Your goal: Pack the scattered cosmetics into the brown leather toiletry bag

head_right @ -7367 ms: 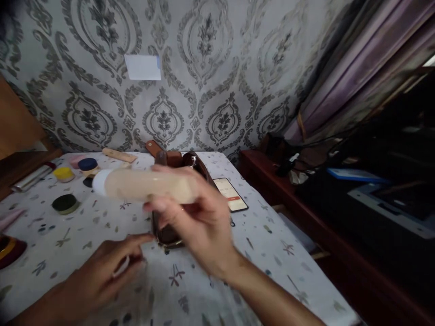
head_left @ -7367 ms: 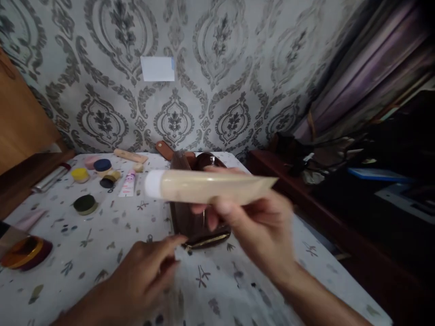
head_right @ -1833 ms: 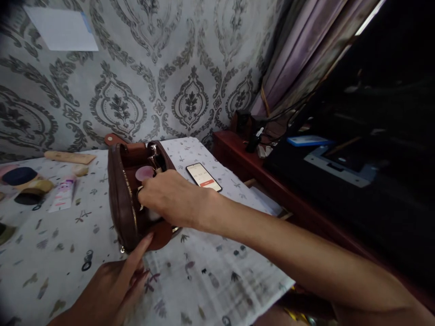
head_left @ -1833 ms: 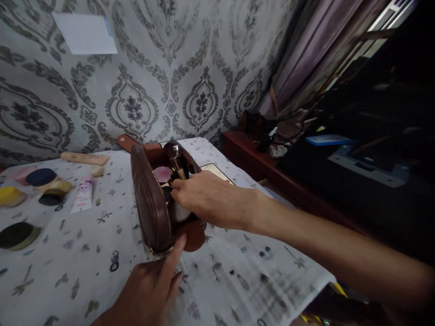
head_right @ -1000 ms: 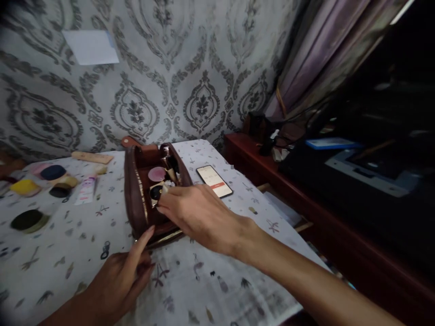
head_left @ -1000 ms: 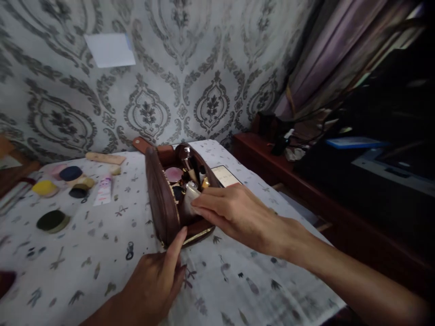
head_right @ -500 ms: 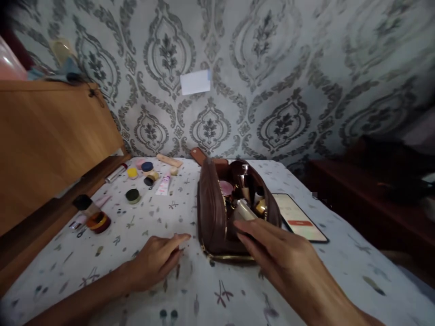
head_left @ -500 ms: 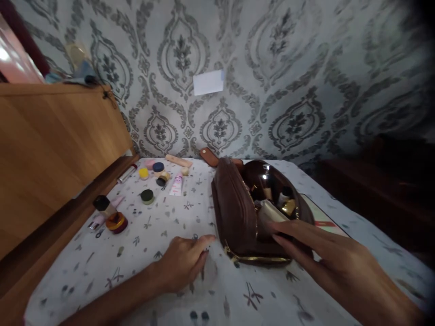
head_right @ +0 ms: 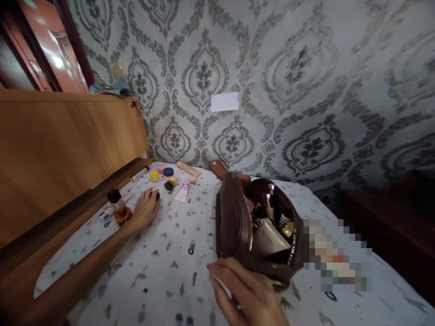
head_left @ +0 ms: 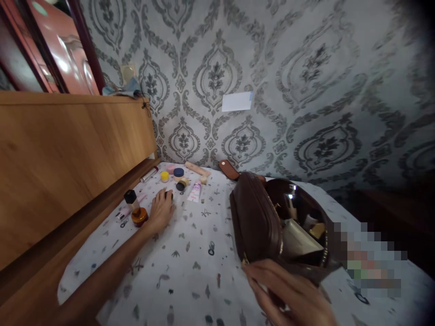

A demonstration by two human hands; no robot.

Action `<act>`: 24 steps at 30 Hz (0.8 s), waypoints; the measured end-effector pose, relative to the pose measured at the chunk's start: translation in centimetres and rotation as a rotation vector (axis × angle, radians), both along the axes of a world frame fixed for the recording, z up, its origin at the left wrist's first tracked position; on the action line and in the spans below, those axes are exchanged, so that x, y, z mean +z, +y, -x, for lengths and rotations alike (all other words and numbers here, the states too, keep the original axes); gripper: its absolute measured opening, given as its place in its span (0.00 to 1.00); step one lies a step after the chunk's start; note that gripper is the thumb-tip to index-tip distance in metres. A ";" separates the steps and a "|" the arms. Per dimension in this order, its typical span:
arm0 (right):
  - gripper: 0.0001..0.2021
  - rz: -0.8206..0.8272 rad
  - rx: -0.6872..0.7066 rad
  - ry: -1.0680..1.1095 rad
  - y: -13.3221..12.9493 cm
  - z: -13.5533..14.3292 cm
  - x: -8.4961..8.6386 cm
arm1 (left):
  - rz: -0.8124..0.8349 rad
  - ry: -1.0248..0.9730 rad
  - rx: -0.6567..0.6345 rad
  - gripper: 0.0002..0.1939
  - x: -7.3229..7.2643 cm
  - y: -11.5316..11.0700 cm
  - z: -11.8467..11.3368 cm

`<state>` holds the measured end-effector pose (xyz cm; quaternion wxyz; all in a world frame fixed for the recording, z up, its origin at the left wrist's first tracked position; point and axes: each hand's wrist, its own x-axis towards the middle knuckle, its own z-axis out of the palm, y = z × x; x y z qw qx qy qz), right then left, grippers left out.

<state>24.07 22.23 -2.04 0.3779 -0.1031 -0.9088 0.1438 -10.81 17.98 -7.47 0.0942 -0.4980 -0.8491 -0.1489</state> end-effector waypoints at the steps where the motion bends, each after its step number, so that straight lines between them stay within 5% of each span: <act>1: 0.10 0.053 0.052 -0.027 -0.3 1.0 -0.1 | 0.006 -0.008 0.020 0.27 -0.3 0.2 0.4; 5: 0.12 0.291 0.146 -0.121 -0.8 4.7 -0.9 | 0.033 -0.044 0.065 0.27 -1.4 0.4 1.3; 13: 0.13 0.589 0.099 -0.193 -0.8 9.8 -4.0 | 0.004 -0.057 0.053 0.23 -1.7 -0.2 1.2; 20: 0.14 0.786 0.078 -0.178 -0.9 11.0 -6.9 | 0.010 -0.028 0.068 0.24 -1.5 -0.5 1.0; 24: 0.13 0.710 0.059 -0.129 -1.8 10.3 -6.6 | 0.022 -0.016 0.061 0.25 -1.2 -0.8 0.6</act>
